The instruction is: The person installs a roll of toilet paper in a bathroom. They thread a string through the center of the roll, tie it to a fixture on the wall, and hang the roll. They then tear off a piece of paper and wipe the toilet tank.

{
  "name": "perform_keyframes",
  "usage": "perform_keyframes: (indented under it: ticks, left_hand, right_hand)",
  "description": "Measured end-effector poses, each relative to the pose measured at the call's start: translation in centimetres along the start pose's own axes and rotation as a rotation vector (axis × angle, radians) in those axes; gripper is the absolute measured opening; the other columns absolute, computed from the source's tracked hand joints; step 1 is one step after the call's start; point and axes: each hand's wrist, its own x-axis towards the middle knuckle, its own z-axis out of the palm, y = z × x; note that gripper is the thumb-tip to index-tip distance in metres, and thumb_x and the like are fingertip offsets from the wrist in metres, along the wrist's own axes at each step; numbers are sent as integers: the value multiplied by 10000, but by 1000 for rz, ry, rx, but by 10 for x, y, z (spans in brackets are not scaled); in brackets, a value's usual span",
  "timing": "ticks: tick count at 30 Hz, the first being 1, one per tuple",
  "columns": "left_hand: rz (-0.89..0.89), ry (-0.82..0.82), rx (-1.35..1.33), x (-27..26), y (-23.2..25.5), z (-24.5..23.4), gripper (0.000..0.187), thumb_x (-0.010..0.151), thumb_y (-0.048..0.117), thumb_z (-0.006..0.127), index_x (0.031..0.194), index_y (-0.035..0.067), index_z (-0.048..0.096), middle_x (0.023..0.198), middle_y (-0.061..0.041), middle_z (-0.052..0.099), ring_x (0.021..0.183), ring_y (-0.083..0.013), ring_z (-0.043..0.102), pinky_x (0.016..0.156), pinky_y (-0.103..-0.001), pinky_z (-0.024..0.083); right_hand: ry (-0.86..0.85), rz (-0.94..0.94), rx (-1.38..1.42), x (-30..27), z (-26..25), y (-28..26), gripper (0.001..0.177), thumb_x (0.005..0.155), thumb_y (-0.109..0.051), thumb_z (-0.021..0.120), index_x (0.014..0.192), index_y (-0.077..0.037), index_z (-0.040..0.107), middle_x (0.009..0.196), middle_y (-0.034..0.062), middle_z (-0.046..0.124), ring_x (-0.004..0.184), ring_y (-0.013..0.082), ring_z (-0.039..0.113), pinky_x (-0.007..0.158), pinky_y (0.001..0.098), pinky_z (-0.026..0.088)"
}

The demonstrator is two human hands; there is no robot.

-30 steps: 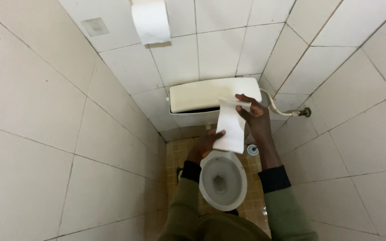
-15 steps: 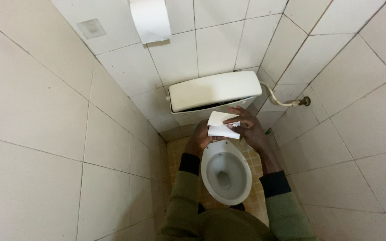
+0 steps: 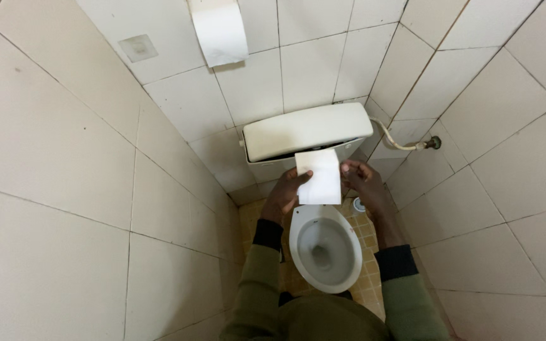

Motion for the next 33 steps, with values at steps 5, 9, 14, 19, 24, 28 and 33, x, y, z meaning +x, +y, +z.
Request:
perform_keyframes:
  ticks: [5, 9, 14, 19, 24, 28, 33]
  left_hand:
    - [-55, -47, 25, -13, 8, 19, 475, 946, 247, 738, 1338, 3, 630, 1177, -85, 729, 1030, -186, 697, 880, -374, 583]
    - [-48, -60, 173, -5, 3, 21, 471, 909, 235, 772, 1305, 13, 647, 1161, -98, 734, 1015, -179, 705, 860, -355, 594]
    - [-89, 106, 361, 0, -3, 18, 500, 885, 283, 773, 1246, -32, 629, 1073, -237, 735, 847, -263, 654, 744, -442, 526]
    - [-174, -118, -97, -5, 4, 31, 782, 897, 694, 502, 1294, 25, 579, 1103, -183, 764, 982, -286, 759, 875, -428, 623]
    - [13, -17, -230, -1, 6, 39, 639, 963, 466, 684, 1358, -14, 537, 1105, -182, 703, 950, -275, 701, 898, -456, 608]
    - [139, 42, -191, 0, 0, 35, 543, 956, 259, 789, 1366, -18, 565, 1149, -139, 687, 924, -219, 693, 895, -436, 611]
    - [167, 126, -164, 1, -5, 35, 478, 902, 174, 793, 1324, 41, 610, 1188, -100, 699, 1039, -211, 696, 904, -425, 589]
  right_hand:
    - [-54, 59, 275, 0, 4, 15, 358, 934, -321, 753, 1128, -19, 738, 969, 56, 742, 843, 132, 687, 773, 307, 580]
    - [72, -4, 329, 1, 6, 12, 282, 912, -198, 792, 1114, -14, 726, 928, 61, 723, 780, 138, 669, 686, 318, 545]
    - [167, -150, 312, -1, 1, 8, 265, 888, -133, 783, 1119, -15, 728, 973, 55, 739, 835, 107, 691, 738, 288, 582]
    - [147, -199, 183, 1, 8, 14, 270, 890, -95, 809, 1124, 25, 746, 1006, 55, 754, 893, 113, 657, 806, 276, 530]
    - [8, -209, 93, -12, 29, 10, 320, 841, -127, 822, 1131, -6, 763, 1145, 66, 705, 1020, 170, 655, 887, 326, 542]
    - [101, -432, -174, -22, 40, -3, 330, 829, -161, 829, 1111, -13, 743, 1380, 64, 580, 1227, 196, 590, 992, 327, 503]
    - [206, -420, -172, -21, 42, -6, 323, 832, -178, 842, 1077, 0, 729, 1332, 82, 557, 1265, 215, 565, 1020, 340, 514]
